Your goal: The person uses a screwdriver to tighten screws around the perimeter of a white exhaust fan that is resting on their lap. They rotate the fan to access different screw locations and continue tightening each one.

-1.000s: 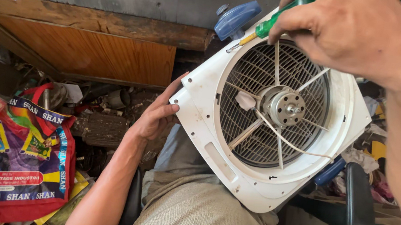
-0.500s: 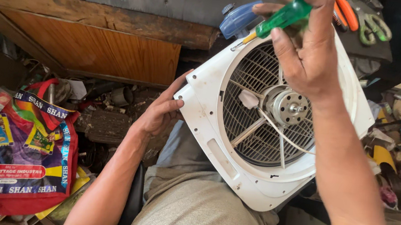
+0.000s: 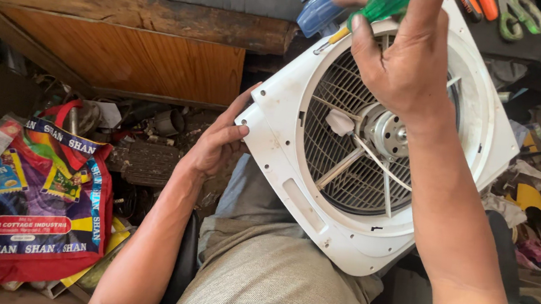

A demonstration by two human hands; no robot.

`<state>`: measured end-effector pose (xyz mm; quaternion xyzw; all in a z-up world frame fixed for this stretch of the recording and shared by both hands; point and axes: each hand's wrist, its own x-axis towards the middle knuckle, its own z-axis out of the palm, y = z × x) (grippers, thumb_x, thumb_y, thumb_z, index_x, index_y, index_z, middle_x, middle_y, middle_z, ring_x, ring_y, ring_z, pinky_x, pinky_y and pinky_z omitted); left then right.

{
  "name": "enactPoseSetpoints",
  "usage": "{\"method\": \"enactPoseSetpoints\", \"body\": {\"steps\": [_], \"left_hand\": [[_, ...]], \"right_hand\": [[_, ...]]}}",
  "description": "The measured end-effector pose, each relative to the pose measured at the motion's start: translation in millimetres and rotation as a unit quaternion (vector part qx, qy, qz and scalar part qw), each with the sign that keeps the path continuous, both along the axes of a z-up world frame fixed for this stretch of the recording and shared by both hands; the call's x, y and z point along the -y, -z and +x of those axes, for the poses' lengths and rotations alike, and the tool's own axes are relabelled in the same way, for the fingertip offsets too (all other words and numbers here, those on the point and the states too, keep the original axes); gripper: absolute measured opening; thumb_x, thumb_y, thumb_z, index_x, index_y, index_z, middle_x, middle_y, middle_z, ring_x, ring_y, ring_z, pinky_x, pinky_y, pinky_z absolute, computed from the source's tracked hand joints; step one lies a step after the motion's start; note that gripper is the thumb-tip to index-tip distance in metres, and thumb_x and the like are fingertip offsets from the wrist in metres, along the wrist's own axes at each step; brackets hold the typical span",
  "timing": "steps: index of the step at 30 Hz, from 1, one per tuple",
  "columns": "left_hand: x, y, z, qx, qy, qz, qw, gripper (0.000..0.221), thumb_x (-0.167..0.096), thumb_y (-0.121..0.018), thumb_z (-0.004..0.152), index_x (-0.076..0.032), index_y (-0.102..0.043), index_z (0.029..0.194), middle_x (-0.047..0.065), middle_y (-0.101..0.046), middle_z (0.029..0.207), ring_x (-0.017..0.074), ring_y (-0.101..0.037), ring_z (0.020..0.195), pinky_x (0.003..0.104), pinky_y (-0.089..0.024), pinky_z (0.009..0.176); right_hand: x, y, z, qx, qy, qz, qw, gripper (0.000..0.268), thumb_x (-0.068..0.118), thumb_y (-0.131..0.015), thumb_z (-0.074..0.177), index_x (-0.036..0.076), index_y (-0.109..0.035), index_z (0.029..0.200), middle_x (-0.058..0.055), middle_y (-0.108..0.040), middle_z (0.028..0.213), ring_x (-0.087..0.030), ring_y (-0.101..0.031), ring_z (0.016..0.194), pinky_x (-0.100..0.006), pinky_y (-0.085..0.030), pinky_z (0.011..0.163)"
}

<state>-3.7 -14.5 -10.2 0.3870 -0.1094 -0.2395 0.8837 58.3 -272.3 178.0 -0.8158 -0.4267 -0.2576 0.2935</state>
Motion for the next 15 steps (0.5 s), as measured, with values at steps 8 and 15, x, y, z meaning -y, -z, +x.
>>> {"method": "enactPoseSetpoints", "body": {"steps": [8, 15], "left_hand": [[-1.8, -2.5, 0.0, 0.004, 0.006, 0.009, 1.0, 0.102, -0.029, -0.067, 0.079, -0.007, -0.019, 0.166, 0.025, -0.052, 0.147, 0.0279, -0.064, 0.123, 0.046, -0.057, 0.103], [0.5, -2.8, 1.4, 0.003, -0.008, 0.053, 0.999, 0.104, -0.032, -0.068, 0.075, -0.009, -0.02, 0.164, 0.025, -0.054, 0.144, 0.0286, -0.066, 0.121, 0.048, -0.06, 0.101]], "right_hand": [[6.3, -2.1, -1.6, -0.05, -0.035, 0.007, 0.998, 0.061, 0.001, -0.059, 0.115, 0.015, -0.017, 0.158, -0.012, -0.06, 0.133, -0.021, -0.066, 0.12, -0.033, -0.056, 0.106], [3.8, -3.7, 2.5, 0.01, 0.038, 0.002, 0.999, 0.061, 0.007, -0.073, 0.109, 0.012, -0.031, 0.152, -0.011, -0.065, 0.123, -0.022, -0.067, 0.115, -0.033, -0.057, 0.103]]}}
